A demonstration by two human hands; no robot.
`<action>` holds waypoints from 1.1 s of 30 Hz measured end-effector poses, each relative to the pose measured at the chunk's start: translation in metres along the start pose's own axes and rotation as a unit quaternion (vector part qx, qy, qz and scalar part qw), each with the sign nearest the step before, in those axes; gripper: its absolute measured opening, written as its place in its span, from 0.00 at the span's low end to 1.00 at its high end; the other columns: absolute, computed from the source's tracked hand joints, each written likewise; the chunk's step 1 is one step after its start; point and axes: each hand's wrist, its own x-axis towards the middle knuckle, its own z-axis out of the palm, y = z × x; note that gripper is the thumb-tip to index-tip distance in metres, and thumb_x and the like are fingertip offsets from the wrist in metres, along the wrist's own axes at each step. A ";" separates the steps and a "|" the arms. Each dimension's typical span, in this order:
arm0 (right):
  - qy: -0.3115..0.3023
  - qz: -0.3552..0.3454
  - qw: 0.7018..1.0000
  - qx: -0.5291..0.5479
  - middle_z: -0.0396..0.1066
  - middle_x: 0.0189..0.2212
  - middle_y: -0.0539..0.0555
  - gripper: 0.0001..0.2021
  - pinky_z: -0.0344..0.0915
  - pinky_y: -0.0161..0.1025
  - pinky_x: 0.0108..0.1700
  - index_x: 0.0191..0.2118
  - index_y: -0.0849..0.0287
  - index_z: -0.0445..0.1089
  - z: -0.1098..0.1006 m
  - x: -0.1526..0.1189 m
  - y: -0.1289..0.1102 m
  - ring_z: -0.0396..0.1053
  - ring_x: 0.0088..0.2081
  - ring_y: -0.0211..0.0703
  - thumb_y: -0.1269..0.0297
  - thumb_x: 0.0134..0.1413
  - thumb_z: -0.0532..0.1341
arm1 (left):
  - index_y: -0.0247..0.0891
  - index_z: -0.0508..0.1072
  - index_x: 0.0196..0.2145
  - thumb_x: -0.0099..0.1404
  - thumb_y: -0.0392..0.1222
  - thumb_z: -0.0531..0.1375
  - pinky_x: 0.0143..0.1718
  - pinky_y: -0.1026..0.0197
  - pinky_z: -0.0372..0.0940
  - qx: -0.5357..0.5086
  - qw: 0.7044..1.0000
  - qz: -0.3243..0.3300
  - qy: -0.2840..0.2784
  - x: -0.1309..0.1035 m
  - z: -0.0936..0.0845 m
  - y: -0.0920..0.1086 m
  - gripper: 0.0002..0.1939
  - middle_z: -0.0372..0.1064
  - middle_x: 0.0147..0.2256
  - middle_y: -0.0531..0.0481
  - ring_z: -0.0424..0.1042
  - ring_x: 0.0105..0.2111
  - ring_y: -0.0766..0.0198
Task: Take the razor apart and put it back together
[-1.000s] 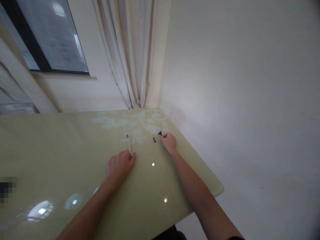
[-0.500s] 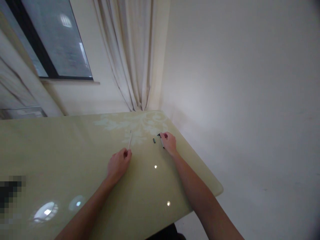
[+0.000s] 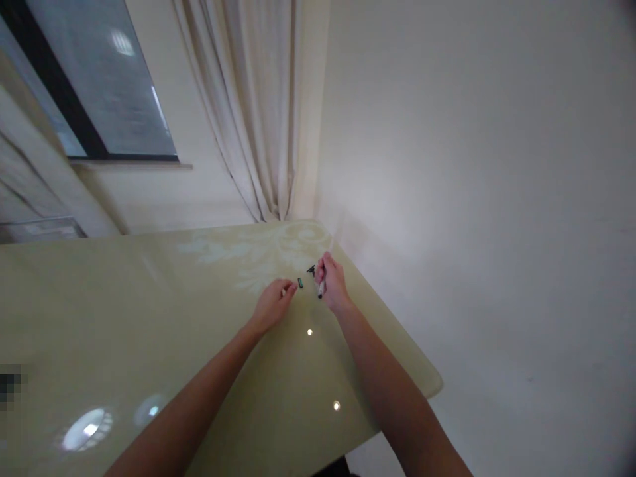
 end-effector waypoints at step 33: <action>-0.225 0.212 0.944 -0.114 0.56 0.18 0.42 0.16 0.42 0.35 0.22 0.32 0.59 0.75 0.057 -0.095 0.019 0.48 0.20 0.31 0.50 0.50 0.72 | 0.44 0.79 0.50 0.66 0.53 0.67 0.35 0.61 0.68 -0.030 0.964 0.127 0.231 -0.107 -0.054 -0.047 0.18 0.70 0.34 0.51 0.69 0.31 0.63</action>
